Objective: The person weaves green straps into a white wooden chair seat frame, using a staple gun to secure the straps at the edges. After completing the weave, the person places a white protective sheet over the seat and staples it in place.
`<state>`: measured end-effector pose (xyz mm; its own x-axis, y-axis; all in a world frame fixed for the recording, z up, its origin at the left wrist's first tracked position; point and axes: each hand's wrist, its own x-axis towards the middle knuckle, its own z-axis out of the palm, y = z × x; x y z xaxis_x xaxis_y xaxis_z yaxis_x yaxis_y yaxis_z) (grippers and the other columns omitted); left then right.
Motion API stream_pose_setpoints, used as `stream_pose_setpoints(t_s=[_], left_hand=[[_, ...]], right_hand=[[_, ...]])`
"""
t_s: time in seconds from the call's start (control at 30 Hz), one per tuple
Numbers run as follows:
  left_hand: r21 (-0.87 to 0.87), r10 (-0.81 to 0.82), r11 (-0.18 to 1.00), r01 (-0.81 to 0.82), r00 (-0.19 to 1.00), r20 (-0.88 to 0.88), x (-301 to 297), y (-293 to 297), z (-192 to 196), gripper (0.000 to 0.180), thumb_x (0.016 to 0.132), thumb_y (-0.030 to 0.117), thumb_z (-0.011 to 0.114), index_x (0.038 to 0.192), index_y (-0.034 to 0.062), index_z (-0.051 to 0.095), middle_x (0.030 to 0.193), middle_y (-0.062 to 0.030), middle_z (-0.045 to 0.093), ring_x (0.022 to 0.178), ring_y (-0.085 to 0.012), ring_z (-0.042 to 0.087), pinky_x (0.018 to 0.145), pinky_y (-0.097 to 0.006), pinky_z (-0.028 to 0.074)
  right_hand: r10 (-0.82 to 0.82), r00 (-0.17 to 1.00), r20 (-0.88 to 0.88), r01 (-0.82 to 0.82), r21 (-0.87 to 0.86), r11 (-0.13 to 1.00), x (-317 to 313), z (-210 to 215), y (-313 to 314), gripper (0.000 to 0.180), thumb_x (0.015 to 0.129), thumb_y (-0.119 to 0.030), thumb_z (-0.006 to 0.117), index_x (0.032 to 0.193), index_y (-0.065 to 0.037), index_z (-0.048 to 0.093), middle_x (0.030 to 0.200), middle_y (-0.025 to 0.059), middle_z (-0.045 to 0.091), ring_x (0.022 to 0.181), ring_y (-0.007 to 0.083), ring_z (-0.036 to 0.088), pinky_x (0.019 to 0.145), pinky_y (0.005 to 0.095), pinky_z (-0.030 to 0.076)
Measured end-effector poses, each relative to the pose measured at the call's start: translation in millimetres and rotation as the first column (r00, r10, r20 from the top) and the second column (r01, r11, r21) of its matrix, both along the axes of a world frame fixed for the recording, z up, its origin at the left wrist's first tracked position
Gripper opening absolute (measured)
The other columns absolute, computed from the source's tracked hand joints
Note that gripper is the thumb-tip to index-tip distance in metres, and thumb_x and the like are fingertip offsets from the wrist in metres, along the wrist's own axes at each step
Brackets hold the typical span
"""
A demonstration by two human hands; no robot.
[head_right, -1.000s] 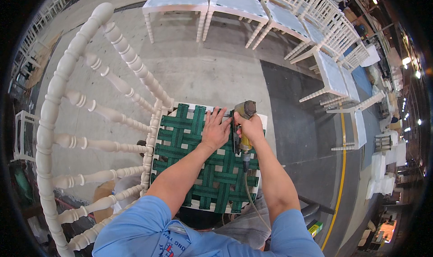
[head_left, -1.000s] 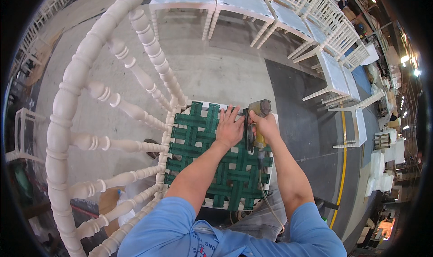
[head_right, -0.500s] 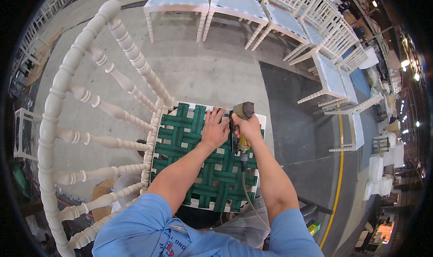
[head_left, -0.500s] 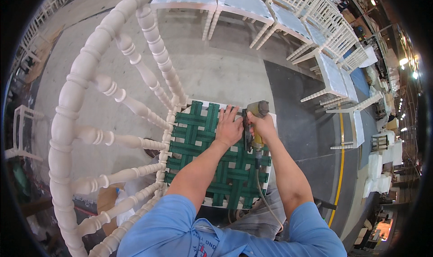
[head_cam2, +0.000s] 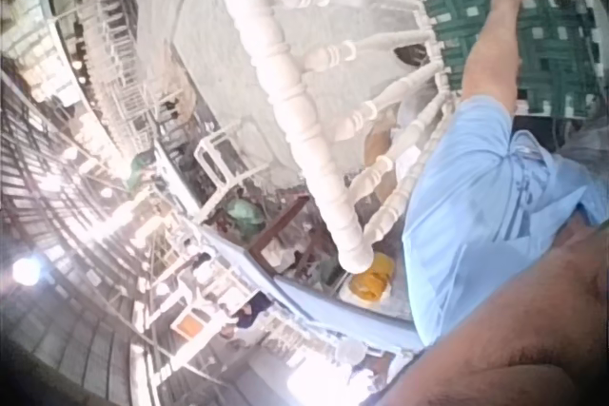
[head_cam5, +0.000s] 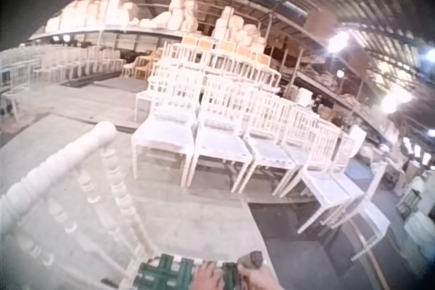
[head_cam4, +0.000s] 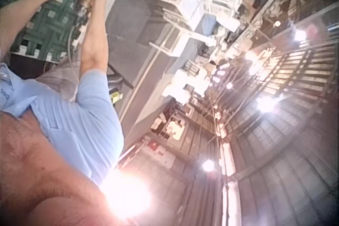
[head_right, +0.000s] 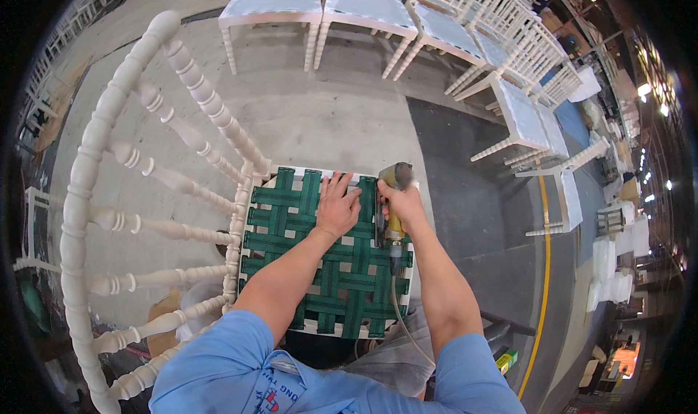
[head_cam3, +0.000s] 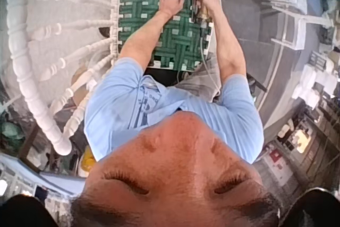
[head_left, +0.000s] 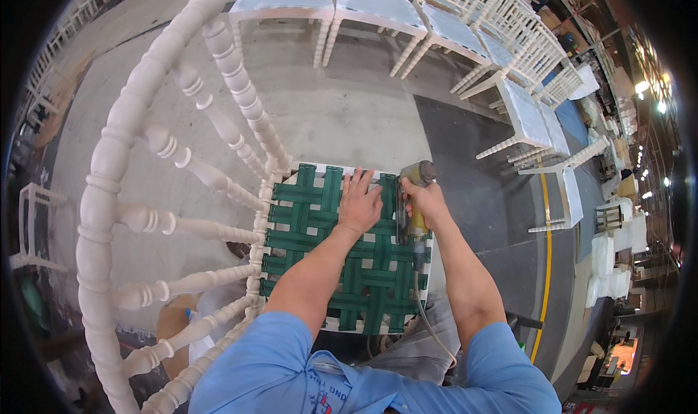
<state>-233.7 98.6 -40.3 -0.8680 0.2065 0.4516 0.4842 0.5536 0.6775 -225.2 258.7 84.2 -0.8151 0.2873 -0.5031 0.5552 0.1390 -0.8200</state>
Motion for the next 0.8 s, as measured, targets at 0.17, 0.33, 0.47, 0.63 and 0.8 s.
stream_pose_setpoints(t_s=[0.17,0.33,0.47,0.63,0.8], left_hand=[[-0.084,0.027,0.996,-0.027,1.000,-0.002,-3.5,-2.6,-6.3,0.023,0.091,0.019,0.063,0.108,0.0116,0.075,0.146,-0.0164,0.055,0.142,-0.0413,0.043,0.121,-0.060,0.028],[-0.326,-0.033,0.945,0.021,0.999,-0.029,-16.3,4.8,-5.6,0.034,0.098,0.023,0.055,0.125,0.0062,0.066,0.146,-0.0189,0.055,0.139,-0.0409,0.046,0.119,-0.060,0.030],[-0.162,-0.033,0.986,0.032,0.999,-0.001,-32.8,-12.8,11.6,0.036,0.103,0.023,0.052,0.131,0.0057,0.066,0.145,-0.0198,0.057,0.138,-0.0378,0.049,0.119,-0.048,0.035],[0.260,-0.281,0.943,0.210,0.919,0.276,93.2,4.9,48.9,0.029,0.106,0.015,0.052,0.128,0.0013,0.066,0.131,-0.0164,0.065,0.118,-0.0308,0.063,0.097,-0.037,0.050],[0.607,-0.594,0.794,-0.038,0.163,0.788,240.3,-26.4,61.6,0.029,0.107,0.025,0.056,0.113,0.0005,0.070,0.100,-0.0100,0.075,0.091,-0.0172,0.070,0.079,-0.031,0.054]], right_hand=[[-0.045,0.998,-0.048,0.043,-0.032,0.999,64.0,61.8,37.5,0.026,0.096,-0.025,0.075,0.108,-0.003,0.066,0.085,0.0046,0.066,0.054,0.0137,0.057,0.046,0.0302,0.046],[-0.262,0.964,-0.046,0.266,0.197,0.944,225.1,148.7,116.1,0.032,0.094,-0.028,0.078,0.110,-0.003,0.067,0.089,0.0051,0.067,0.060,0.0152,0.060,0.051,0.0318,0.049],[-0.506,0.862,-0.002,0.478,0.332,0.813,366.7,182.9,173.5,0.035,0.091,-0.031,0.081,0.109,-0.004,0.068,0.090,0.0056,0.067,0.064,0.0165,0.060,0.055,0.0341,0.050],[-0.821,0.563,0.099,0.783,0.256,0.568,519.2,155.7,191.3,0.034,0.091,-0.030,0.081,0.109,-0.004,0.066,0.092,0.0057,0.066,0.065,0.0183,0.061,0.055,0.0348,0.052],[-0.773,0.598,0.211,0.801,-0.152,0.579,562.1,66.4,214.5,0.041,0.091,-0.033,0.080,0.119,-0.008,0.063,0.104,0.0075,0.065,0.068,0.0231,0.064,0.058,0.0396,0.055]])
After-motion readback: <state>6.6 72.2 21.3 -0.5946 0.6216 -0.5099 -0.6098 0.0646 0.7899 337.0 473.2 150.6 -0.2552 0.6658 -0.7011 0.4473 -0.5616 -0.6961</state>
